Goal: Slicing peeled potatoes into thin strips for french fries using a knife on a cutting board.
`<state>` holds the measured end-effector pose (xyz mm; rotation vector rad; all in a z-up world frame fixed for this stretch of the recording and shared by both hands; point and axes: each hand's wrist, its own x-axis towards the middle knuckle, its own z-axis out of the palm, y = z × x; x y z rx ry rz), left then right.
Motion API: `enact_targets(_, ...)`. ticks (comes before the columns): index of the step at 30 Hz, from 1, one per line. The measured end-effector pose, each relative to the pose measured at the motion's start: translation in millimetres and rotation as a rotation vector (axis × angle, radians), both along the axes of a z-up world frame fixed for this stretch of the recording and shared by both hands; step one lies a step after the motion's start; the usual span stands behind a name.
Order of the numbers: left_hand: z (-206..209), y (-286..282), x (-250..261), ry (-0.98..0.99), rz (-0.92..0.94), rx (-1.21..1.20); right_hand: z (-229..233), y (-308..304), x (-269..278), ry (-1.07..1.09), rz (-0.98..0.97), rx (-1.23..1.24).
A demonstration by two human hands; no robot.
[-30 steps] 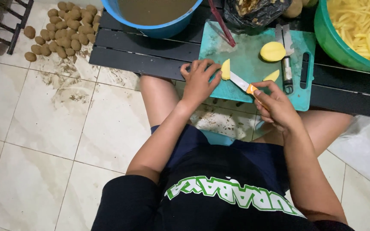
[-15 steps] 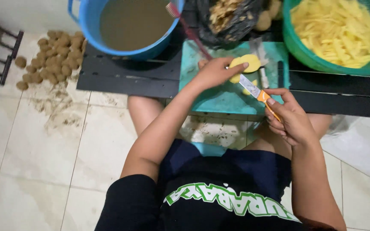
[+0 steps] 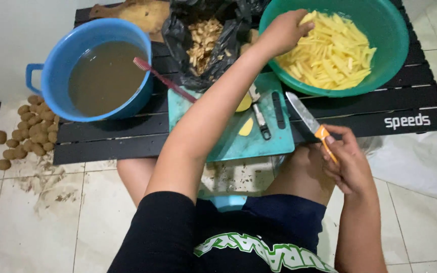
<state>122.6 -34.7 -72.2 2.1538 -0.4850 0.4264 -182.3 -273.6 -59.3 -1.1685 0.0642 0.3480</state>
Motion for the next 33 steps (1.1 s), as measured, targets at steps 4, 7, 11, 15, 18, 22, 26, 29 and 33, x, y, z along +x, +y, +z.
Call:
enact_targets(4,-106,-18,106,0.018,0.101,0.249,-10,-12,-8,0.103,-0.060,0.035)
enact_targets(7,-90,-17,104,0.188,0.060,0.378,-18,-20,-10,0.148,-0.100,0.001)
enact_targets(11,-49,-6,87,0.194,0.115,0.373,-20,-26,-7,0.170,-0.116,-0.044)
enact_targets(15,-35,-8,80,0.268,0.167,0.499,-36,-29,-4,0.179,-0.111,0.002)
enact_targets(18,-39,-18,64,0.451,0.222,0.594,-35,-22,-4,0.205,-0.116,0.017)
enact_targets(22,9,-62,0,0.795,0.059,0.716,-33,-18,-3,0.227,-0.110,-0.011)
enact_targets(26,6,-63,-9,0.518,-0.342,0.960,-36,-20,-3,0.189,-0.093,0.049)
enact_targets(29,28,-41,-11,0.600,-0.429,1.111,-33,-21,-4,0.161,-0.097,0.080)
enact_targets(33,-54,-20,58,0.435,-0.163,1.214,-29,-19,-6,0.152,-0.097,0.027)
